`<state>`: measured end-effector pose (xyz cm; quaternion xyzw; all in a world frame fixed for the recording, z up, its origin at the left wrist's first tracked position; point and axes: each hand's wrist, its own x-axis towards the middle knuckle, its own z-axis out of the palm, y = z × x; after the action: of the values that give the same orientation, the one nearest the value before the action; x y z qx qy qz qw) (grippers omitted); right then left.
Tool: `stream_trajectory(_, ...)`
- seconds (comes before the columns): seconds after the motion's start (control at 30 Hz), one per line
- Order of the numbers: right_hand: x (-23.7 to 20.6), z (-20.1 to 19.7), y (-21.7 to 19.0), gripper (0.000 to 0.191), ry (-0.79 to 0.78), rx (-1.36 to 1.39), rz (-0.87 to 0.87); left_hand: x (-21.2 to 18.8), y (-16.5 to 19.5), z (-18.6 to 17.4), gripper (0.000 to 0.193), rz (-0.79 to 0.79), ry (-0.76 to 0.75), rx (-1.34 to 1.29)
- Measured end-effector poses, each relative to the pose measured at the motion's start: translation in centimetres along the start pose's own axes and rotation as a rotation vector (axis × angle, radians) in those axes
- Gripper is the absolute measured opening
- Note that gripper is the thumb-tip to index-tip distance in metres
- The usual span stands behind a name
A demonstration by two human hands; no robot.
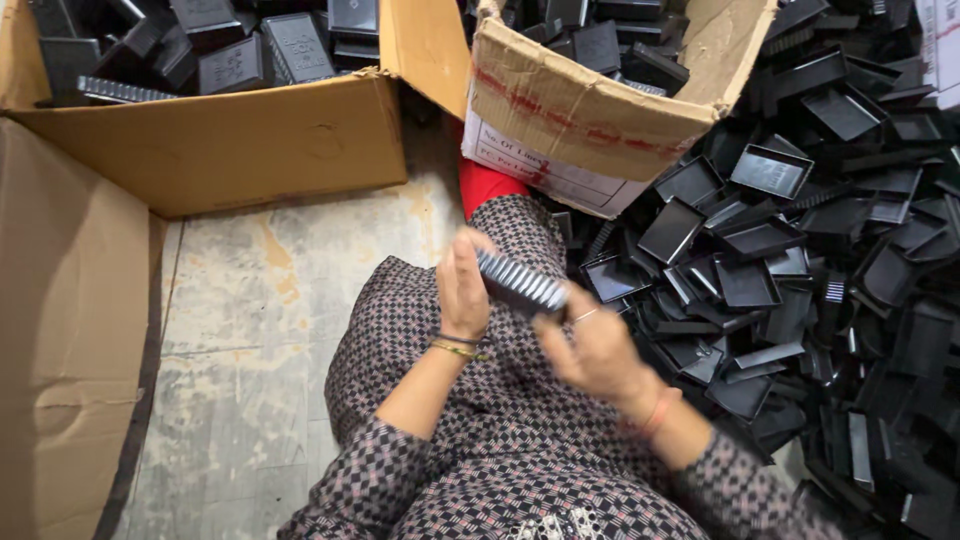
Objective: The person sits on the floor and repeatedly picks up small black plastic components from a large pile. They inspect each item by turning it over in their hands and then place it into a cardboard box. The process is repetitive and involves handling many identical-looking parts.
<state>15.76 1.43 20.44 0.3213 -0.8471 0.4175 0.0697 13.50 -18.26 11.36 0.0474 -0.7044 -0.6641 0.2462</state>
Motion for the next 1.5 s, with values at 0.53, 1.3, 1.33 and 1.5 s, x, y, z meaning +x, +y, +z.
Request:
stream_trajectory(0.53,-2.0,0.7,18.2,0.024,-0.288,-0.732,0.116,-2.5,-4.6,-2.8,0.043,-0.803,0.056,-0.626)
stream_trajectory(1.3,-0.8,-0.8,25.9,0.007,-0.094,-0.782,0.29,-1.7,3.4,2.7,0.029,-1.052,-0.165,-0.976)
stream_trajectory(1.33,-0.9,-1.4,25.3,0.01,-0.021,-0.769,0.327,-1.9,3.5,2.4,0.029,-1.065,-0.18,-0.942)
stream_trajectory(1.5,-3.5,-5.1,14.9,0.016,0.443,-0.321,0.108,-2.4,3.6,4.7,0.036,-1.193,-0.273,-0.911)
